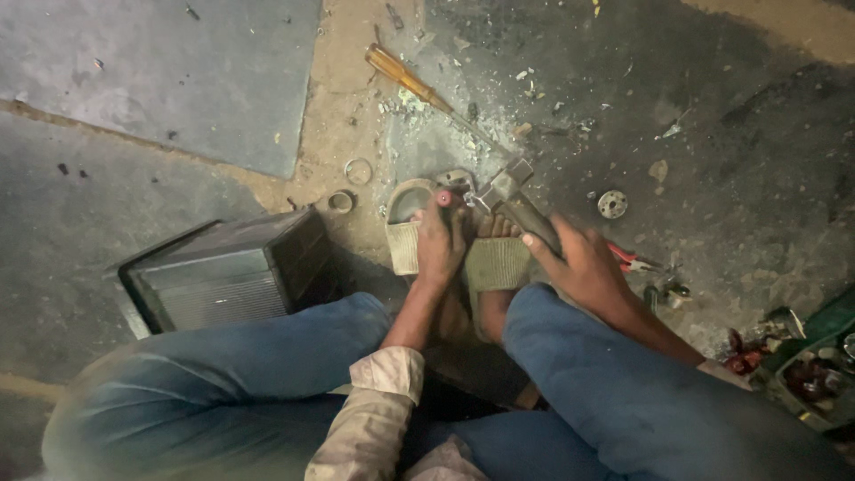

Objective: The person sits on the floor and uses a hammer and screwdriver to break apart and disassemble small electrical components. They repeatedly strike the components to separate parts and use the screwdriver to pry or adjust internal pieces.

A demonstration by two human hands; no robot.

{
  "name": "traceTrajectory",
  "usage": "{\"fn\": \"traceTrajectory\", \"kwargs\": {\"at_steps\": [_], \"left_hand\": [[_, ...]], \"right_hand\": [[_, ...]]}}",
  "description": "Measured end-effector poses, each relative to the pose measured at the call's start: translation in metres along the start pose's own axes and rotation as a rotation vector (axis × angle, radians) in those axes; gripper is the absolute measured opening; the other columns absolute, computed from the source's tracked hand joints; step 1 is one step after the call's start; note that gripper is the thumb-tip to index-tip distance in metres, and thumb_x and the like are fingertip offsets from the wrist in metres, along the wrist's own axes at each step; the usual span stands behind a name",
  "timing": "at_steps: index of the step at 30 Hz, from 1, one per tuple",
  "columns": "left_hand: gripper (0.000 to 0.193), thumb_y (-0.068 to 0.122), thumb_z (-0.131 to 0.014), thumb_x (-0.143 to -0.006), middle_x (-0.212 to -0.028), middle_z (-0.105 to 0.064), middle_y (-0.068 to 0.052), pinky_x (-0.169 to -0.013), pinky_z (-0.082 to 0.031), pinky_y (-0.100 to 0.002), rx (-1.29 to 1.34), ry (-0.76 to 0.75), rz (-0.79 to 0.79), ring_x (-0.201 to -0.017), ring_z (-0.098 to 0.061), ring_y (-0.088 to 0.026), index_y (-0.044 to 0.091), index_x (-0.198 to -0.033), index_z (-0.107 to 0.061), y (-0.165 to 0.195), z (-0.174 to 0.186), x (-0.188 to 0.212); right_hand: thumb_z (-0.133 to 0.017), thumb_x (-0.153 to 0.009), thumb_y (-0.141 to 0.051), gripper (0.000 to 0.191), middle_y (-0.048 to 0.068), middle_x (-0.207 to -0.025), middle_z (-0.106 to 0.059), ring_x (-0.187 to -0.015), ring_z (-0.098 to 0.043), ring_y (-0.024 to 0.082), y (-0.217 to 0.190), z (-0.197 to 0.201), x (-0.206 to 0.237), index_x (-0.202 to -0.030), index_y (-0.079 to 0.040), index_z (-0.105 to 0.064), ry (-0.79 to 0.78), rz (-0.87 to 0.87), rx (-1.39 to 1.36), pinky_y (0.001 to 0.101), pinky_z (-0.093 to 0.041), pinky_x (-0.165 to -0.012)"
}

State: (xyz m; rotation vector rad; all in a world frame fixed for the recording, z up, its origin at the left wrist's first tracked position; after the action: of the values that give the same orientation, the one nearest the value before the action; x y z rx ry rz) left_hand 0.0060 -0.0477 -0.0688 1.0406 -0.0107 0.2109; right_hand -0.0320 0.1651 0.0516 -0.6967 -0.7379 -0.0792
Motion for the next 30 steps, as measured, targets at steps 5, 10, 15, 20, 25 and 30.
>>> {"fn": "traceTrajectory", "kwargs": {"at_steps": [5,10,15,20,25,30], "left_hand": [[0.033,0.019,-0.060,-0.103,-0.107,-0.066,-0.030,-0.084,-0.047,-0.056,0.028,-0.026,0.074,-0.095,-0.063,-0.054,0.002,-0.130,-0.051,-0.006,-0.004,0.000],[0.032,0.018,-0.059,-0.103,-0.108,-0.067,-0.029,-0.085,-0.048,-0.055,0.000,-0.013,0.026,-0.096,-0.065,-0.052,0.002,-0.130,-0.053,0.002,-0.001,-0.002],[0.030,0.015,-0.059,-0.103,-0.111,-0.067,-0.025,-0.088,-0.049,-0.052,0.006,0.022,-0.075,-0.099,-0.066,-0.048,0.003,-0.131,-0.055,0.022,0.009,-0.006],[0.029,0.011,-0.058,-0.102,-0.107,-0.070,-0.020,-0.090,-0.052,-0.048,0.101,-0.029,-0.013,-0.098,-0.070,-0.042,0.007,-0.131,-0.059,0.031,0.013,-0.007],[0.024,0.012,-0.059,-0.103,-0.102,-0.071,-0.019,-0.088,-0.050,-0.050,0.060,-0.016,-0.029,-0.093,-0.069,-0.042,0.006,-0.127,-0.059,0.030,0.012,-0.007],[0.024,0.014,-0.058,-0.104,-0.105,-0.068,-0.023,-0.085,-0.051,-0.049,0.073,-0.027,-0.020,-0.094,-0.067,-0.045,0.003,-0.125,-0.058,0.023,0.007,-0.005]], "right_hand": [[-0.062,-0.096,-0.048,0.054,0.024,-0.073,-0.067,-0.068,-0.069,0.041,-0.005,0.004,0.002,-0.115,0.003,-0.064,0.104,0.115,0.062,0.0480,-0.052,-0.060],[-0.059,-0.095,-0.050,0.058,0.023,-0.073,-0.069,-0.069,-0.072,0.038,0.003,0.001,0.002,-0.120,0.002,-0.064,0.029,-0.007,0.043,0.0473,-0.054,-0.062],[-0.061,-0.096,-0.047,0.060,0.023,-0.075,-0.070,-0.069,-0.074,0.036,0.005,0.002,0.000,-0.124,0.006,-0.061,0.040,0.002,0.017,0.0457,-0.055,-0.060],[-0.062,-0.097,-0.046,0.053,0.023,-0.075,-0.068,-0.069,-0.071,0.038,0.002,0.004,0.003,-0.115,0.004,-0.064,0.114,0.124,0.029,0.0472,-0.053,-0.062],[-0.061,-0.097,-0.048,0.052,0.022,-0.070,-0.067,-0.065,-0.069,0.038,0.005,0.003,0.003,-0.111,0.002,-0.064,0.084,0.088,0.033,0.0477,-0.052,-0.060],[-0.057,-0.096,-0.051,0.054,0.020,-0.067,-0.067,-0.061,-0.070,0.035,0.010,0.000,0.002,-0.113,0.000,-0.064,0.017,-0.009,0.059,0.0470,-0.053,-0.058]]}}
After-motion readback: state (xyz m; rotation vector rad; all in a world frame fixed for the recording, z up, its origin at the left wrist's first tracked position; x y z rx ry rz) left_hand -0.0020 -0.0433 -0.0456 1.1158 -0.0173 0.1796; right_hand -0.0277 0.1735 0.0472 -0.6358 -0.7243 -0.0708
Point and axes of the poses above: each hand's wrist, its own x-axis away from the middle knuckle, its own z-axis out of the back of the hand, y = z × x, the point moved 6 cm from there along -x, towards the middle knuckle
